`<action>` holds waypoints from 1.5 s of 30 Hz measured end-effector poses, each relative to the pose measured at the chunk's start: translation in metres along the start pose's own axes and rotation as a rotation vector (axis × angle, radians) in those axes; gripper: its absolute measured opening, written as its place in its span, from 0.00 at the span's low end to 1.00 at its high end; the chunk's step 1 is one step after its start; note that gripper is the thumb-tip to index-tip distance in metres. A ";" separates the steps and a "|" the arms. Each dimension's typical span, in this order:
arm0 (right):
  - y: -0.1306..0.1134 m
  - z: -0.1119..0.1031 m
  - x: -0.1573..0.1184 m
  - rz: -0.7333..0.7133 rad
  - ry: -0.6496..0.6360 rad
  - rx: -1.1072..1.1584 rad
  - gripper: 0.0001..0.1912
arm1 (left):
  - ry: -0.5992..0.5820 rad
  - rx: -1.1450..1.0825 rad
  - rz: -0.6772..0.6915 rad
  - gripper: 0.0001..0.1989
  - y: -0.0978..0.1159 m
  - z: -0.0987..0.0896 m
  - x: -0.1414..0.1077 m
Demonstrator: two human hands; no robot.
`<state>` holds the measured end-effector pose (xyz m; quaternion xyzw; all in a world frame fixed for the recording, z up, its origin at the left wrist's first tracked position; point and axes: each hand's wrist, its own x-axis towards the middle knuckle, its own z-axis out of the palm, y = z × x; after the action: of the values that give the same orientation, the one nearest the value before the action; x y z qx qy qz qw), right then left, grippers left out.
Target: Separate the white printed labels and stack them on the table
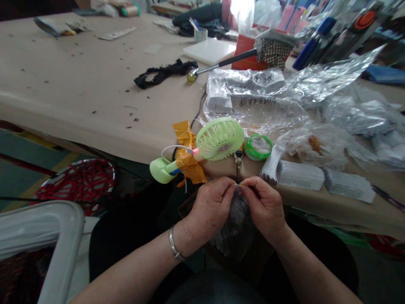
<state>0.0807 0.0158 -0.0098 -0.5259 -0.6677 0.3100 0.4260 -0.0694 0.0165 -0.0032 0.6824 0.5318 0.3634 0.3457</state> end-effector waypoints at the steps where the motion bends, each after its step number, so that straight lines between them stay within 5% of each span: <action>1: 0.000 0.000 0.000 0.000 0.007 0.000 0.05 | 0.001 0.005 0.001 0.11 0.000 0.000 0.001; 11: 0.004 0.003 -0.005 0.034 0.038 0.054 0.02 | -0.018 0.001 -0.008 0.12 0.002 -0.001 -0.001; 14: 0.002 -0.002 -0.018 0.041 -0.007 0.037 0.09 | -0.049 -0.019 -0.006 0.12 0.001 -0.002 -0.010; 19: 0.002 -0.033 -0.033 -0.189 0.057 -0.259 0.03 | -0.078 -0.004 -0.041 0.10 -0.018 0.002 -0.020; 26: 0.026 -0.070 -0.016 -0.384 0.307 -0.751 0.12 | -0.080 0.051 -0.074 0.11 -0.033 0.015 -0.023; 38: 0.031 -0.061 -0.007 -0.377 0.366 -0.673 0.05 | -0.167 -0.186 -0.151 0.09 -0.007 0.027 -0.022; 45: 0.023 -0.064 -0.021 -0.432 0.338 -0.602 0.04 | -0.319 -0.636 -0.416 0.08 0.027 0.039 -0.005</action>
<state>0.1497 -0.0009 -0.0059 -0.5182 -0.7445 -0.0868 0.4120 -0.0238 0.0032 0.0004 0.4672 0.4594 0.3216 0.6835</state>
